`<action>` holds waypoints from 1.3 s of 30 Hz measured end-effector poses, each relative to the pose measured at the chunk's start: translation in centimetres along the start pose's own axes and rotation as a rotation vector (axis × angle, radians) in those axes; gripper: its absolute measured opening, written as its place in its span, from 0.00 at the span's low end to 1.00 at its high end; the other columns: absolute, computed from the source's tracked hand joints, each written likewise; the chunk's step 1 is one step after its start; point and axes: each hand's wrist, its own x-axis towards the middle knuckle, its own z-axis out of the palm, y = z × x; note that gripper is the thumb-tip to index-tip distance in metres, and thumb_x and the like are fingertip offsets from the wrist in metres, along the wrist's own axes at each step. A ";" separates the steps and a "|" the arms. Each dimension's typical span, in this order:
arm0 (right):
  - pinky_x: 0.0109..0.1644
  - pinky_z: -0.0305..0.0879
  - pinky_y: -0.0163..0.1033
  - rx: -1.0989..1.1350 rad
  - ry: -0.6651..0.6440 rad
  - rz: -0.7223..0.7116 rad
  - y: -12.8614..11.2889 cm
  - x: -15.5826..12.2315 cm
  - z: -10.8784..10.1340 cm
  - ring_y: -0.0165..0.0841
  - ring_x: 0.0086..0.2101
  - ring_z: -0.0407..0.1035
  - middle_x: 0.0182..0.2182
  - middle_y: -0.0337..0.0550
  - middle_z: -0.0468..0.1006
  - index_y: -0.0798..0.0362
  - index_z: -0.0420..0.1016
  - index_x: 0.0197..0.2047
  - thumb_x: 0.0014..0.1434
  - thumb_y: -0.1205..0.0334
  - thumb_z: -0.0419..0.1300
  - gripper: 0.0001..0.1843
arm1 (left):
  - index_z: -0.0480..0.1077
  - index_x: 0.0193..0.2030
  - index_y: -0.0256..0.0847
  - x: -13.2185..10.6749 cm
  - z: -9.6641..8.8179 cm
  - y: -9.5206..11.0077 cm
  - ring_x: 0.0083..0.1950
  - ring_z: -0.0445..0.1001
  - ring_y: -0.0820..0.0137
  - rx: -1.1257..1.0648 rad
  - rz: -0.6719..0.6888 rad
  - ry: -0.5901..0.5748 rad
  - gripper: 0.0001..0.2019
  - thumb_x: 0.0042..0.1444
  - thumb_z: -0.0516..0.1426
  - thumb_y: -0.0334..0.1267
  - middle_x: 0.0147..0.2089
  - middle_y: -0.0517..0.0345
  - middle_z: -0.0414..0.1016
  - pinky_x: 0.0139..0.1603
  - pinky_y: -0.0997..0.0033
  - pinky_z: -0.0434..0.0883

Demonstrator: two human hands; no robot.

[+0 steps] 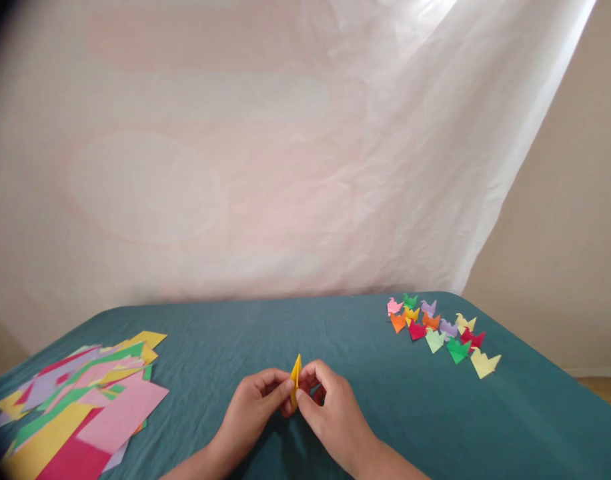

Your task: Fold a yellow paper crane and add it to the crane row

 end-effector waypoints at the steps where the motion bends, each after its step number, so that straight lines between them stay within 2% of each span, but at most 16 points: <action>1: 0.35 0.64 0.33 0.004 -0.003 0.001 0.0 0.0 0.0 0.31 0.32 0.71 0.31 0.37 0.76 0.52 0.68 0.35 0.57 0.69 0.56 0.03 | 0.73 0.31 0.34 0.0 0.0 -0.1 0.24 0.69 0.72 0.010 0.002 0.008 0.12 0.54 0.58 0.44 0.21 0.59 0.72 0.29 0.74 0.67; 6: 0.37 0.64 0.35 0.059 -0.023 0.002 0.3 0.1 -0.1 0.33 0.34 0.72 0.32 0.40 0.77 0.52 0.69 0.36 0.60 0.64 0.56 0.02 | 0.73 0.29 0.35 -0.1 -0.1 -0.1 0.24 0.68 0.73 0.083 0.020 0.063 0.11 0.54 0.58 0.42 0.22 0.59 0.72 0.27 0.76 0.65; 12: 0.40 0.65 0.36 0.276 -0.083 0.038 0.4 0.2 -0.3 0.34 0.34 0.72 0.32 0.42 0.78 0.53 0.72 0.37 0.60 0.59 0.57 0.07 | 0.73 0.30 0.34 0.1 -0.4 -0.1 0.24 0.69 0.73 0.057 -0.012 0.037 0.12 0.53 0.58 0.43 0.22 0.58 0.73 0.27 0.75 0.65; 18: 0.34 0.63 0.33 0.382 -0.118 0.118 1.2 0.7 -0.5 0.32 0.31 0.70 0.29 0.40 0.77 0.54 0.74 0.36 0.58 0.57 0.59 0.09 | 0.74 0.31 0.34 0.5 -0.7 -0.6 0.23 0.68 0.74 0.043 -0.036 0.019 0.14 0.53 0.58 0.45 0.23 0.57 0.73 0.26 0.77 0.64; 22: 0.31 0.61 0.32 0.335 -0.076 0.161 1.8 0.8 -0.3 0.31 0.29 0.68 0.28 0.40 0.76 0.54 0.74 0.35 0.58 0.57 0.58 0.09 | 0.75 0.31 0.34 0.3 -0.6 -0.4 0.25 0.68 0.73 0.139 -0.015 0.032 0.13 0.54 0.56 0.43 0.24 0.56 0.74 0.26 0.77 0.63; 28: 0.32 0.60 0.32 0.160 0.007 0.139 1.9 0.7 0.0 0.30 0.28 0.66 0.25 0.38 0.73 0.55 0.71 0.29 0.56 0.56 0.60 0.11 | 0.74 0.27 0.37 -0.3 -0.1 0.2 0.29 0.70 0.71 0.319 0.062 0.081 0.11 0.55 0.55 0.39 0.26 0.57 0.75 0.31 0.76 0.64; 34: 0.29 0.58 0.31 0.000 0.066 0.159 2.0 0.7 0.3 0.29 0.26 0.63 0.22 0.35 0.70 0.54 0.68 0.25 0.53 0.60 0.61 0.10 | 0.74 0.31 0.37 -0.7 0.0 0.6 0.31 0.71 0.70 0.338 0.086 0.034 0.12 0.54 0.57 0.44 0.29 0.57 0.76 0.31 0.76 0.64; 39: 0.31 0.59 0.31 -0.052 0.111 0.064 2.4 0.7 0.4 0.29 0.28 0.64 0.25 0.36 0.70 0.54 0.67 0.25 0.53 0.57 0.63 0.12 | 0.73 0.28 0.36 -0.5 0.0 0.0 0.27 0.68 0.72 0.291 0.043 0.061 0.12 0.53 0.57 0.44 0.25 0.58 0.73 0.29 0.76 0.64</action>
